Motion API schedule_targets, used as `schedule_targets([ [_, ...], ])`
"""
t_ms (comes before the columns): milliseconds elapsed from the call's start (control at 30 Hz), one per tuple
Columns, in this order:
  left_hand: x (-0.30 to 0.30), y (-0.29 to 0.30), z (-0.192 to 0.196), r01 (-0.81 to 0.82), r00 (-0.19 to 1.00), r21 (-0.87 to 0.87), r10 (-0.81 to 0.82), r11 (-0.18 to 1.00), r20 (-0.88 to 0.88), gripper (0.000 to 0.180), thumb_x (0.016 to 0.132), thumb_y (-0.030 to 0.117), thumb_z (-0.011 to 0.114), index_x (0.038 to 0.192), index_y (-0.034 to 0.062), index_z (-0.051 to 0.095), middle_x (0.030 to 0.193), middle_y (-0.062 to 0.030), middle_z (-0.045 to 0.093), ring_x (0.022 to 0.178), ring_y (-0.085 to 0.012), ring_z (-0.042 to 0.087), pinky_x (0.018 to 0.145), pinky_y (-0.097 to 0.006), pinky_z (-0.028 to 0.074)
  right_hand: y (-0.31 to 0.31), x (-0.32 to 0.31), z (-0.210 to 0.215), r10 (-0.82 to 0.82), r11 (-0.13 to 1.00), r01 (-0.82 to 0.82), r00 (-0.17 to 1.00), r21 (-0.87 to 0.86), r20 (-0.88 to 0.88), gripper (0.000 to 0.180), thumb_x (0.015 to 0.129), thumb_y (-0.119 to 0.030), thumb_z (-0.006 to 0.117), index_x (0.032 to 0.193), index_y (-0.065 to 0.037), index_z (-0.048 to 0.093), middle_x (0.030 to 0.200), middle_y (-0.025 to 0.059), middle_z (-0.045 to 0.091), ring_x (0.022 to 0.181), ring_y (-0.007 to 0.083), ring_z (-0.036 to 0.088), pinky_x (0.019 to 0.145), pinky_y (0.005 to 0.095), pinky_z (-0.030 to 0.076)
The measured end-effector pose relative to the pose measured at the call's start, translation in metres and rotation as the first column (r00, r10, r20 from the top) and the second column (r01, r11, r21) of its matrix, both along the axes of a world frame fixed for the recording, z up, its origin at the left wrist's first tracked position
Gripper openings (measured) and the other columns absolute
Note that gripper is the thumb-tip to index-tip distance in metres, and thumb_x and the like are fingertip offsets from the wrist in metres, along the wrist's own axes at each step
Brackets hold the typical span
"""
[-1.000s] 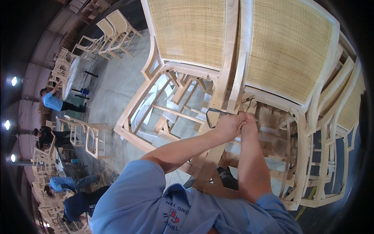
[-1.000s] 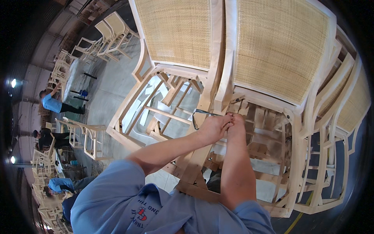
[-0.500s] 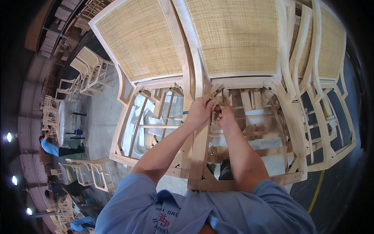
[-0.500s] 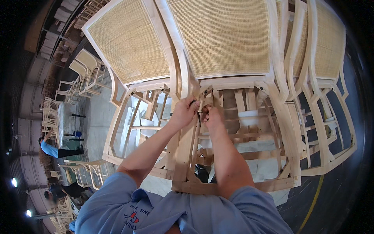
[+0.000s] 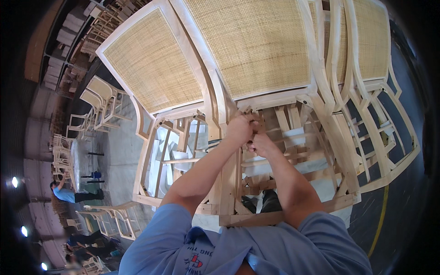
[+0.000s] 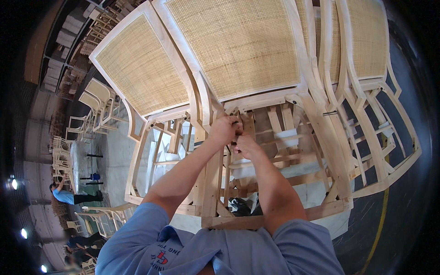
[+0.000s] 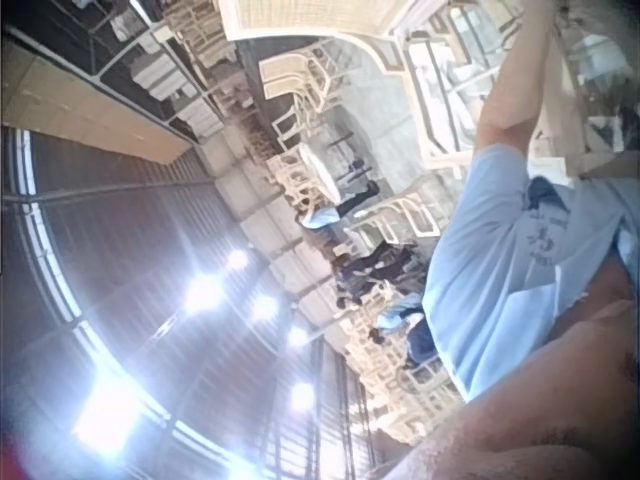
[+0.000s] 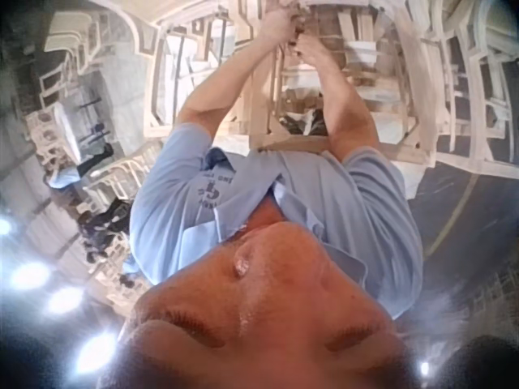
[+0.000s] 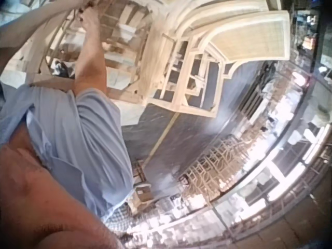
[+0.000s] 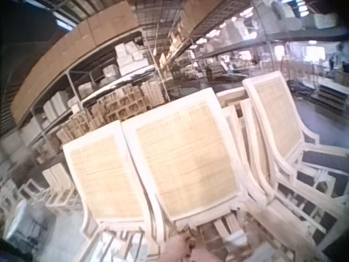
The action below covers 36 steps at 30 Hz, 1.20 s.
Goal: The person assembles a wooden chair by inserting dowels into pre-drilled holes and tapping them with a rubber mallet. After securing the frame, the person lifts the chair, stacks it with others, and ties the stack together with a black strap.
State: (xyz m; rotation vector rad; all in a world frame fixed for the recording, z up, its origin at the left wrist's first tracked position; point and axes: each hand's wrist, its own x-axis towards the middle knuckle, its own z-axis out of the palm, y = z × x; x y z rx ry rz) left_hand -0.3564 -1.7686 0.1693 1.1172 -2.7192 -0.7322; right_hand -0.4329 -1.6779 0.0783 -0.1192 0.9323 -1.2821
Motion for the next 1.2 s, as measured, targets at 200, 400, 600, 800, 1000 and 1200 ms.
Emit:
schedule_targets([
  [200, 0.068, -0.019, 0.097, -0.036, 0.993, -0.269, 0.064, 0.962, 0.099, 0.026, 0.094, 0.008, 0.060, 0.116, 0.0133, 0.074, 0.106, -0.0166, 0.074, 0.097, -0.0388, 0.072, 0.085, -0.049, 0.058, 0.004, -0.007, 0.008, -0.026, 1.000, 0.026, 0.999, -0.001, 0.037, 0.010, 0.107, -0.019, 0.061, 0.103, -0.010, 0.066, 0.075, -0.0006, 0.059, 0.049, 0.0077, 0.039, 0.046, 0.0284, 0.033],
  [400, 0.098, -0.002, 0.083, 0.185, 0.836, -0.123, -0.090, 0.975, 0.541, 0.028, 0.093, 0.014, 0.062, 0.118, 0.0169, 0.074, 0.105, -0.0170, 0.076, 0.093, -0.0378, 0.074, 0.079, -0.050, 0.059, -0.002, 0.005, 0.019, -0.041, 0.998, 0.040, 0.999, 0.051, 0.018, 0.012, 0.106, -0.019, 0.062, 0.097, -0.011, 0.066, 0.073, -0.0012, 0.060, 0.049, 0.0083, 0.043, 0.046, 0.0282, 0.034],
  [600, 0.061, 0.014, 0.006, -0.046, 0.960, -0.011, 0.047, 0.999, 0.276, 0.026, 0.093, 0.020, 0.064, 0.115, 0.0130, 0.075, 0.095, -0.0208, 0.075, 0.089, -0.0413, 0.072, 0.080, -0.052, 0.058, -0.001, 0.008, 0.012, -0.118, 0.992, 0.114, 0.991, -0.054, -0.069, 0.013, 0.105, -0.019, 0.065, 0.094, -0.012, 0.066, 0.075, -0.0009, 0.062, 0.051, 0.0099, 0.047, 0.046, 0.0290, 0.037],
  [800, 0.062, 0.013, -0.020, -0.177, 0.984, -0.034, 0.177, 0.984, -0.023, 0.018, 0.093, 0.018, 0.066, 0.101, 0.0074, 0.079, 0.095, -0.0203, 0.074, 0.088, -0.0404, 0.072, 0.079, -0.049, 0.057, -0.003, 0.015, 0.018, -0.240, 0.970, 0.234, 0.964, -0.062, -0.116, 0.009, 0.106, -0.021, 0.064, 0.107, -0.012, 0.066, 0.081, -0.0006, 0.066, 0.061, 0.0112, 0.055, 0.056, 0.0283, 0.046],
  [1000, 0.047, 0.031, -0.025, -0.144, 0.943, -0.059, 0.119, 0.988, -0.311, 0.017, 0.095, 0.022, 0.069, 0.097, 0.0076, 0.078, 0.090, -0.0204, 0.072, 0.087, -0.0408, 0.071, 0.078, -0.050, 0.057, -0.002, 0.008, -0.012, -0.271, 0.931, 0.364, 0.696, 0.001, -0.665, 0.013, 0.102, -0.018, 0.067, 0.104, -0.005, 0.068, 0.089, 0.0062, 0.073, 0.068, 0.0183, 0.071, 0.050, 0.0313, 0.052],
  [1200, 0.047, 0.017, -0.028, -0.086, 0.989, -0.070, 0.077, 0.994, -0.125, 0.018, 0.092, 0.020, 0.070, 0.096, 0.0043, 0.078, 0.091, -0.0233, 0.074, 0.084, -0.0419, 0.073, 0.077, -0.049, 0.057, 0.013, 0.007, 0.031, -0.196, 0.962, 0.243, 0.283, -0.128, -0.939, 0.024, 0.085, -0.022, 0.082, 0.092, -0.001, 0.071, 0.091, 0.0154, 0.072, 0.082, 0.0309, 0.071, 0.072, 0.0408, 0.054],
])
